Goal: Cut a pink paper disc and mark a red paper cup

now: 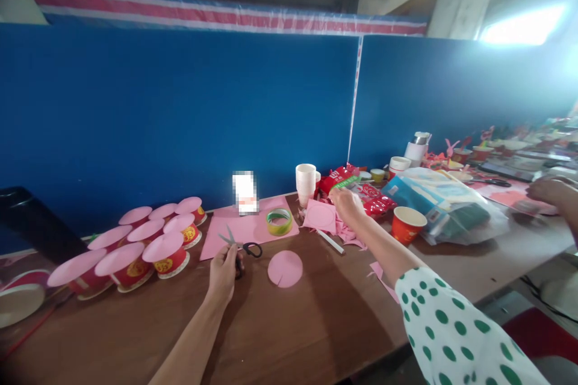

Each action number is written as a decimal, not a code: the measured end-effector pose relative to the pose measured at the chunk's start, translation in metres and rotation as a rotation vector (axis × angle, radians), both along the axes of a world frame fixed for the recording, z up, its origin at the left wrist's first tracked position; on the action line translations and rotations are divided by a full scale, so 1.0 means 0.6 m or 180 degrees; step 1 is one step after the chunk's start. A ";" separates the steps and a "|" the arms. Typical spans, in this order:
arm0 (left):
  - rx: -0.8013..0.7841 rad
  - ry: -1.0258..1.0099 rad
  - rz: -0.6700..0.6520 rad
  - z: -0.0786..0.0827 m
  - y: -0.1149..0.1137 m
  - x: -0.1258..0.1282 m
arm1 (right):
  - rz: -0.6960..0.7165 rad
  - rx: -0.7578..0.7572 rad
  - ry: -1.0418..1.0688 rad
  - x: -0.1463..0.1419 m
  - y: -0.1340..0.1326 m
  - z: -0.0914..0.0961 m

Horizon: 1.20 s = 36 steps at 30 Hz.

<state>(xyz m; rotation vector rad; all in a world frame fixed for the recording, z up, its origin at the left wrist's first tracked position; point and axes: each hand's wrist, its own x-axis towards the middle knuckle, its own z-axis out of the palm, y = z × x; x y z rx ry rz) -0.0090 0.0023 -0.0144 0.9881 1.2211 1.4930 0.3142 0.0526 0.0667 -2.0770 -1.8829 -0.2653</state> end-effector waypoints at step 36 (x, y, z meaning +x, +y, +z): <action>0.0067 0.0292 -0.0096 -0.005 0.001 -0.003 | 0.0172 0.0366 0.0173 -0.026 -0.059 -0.027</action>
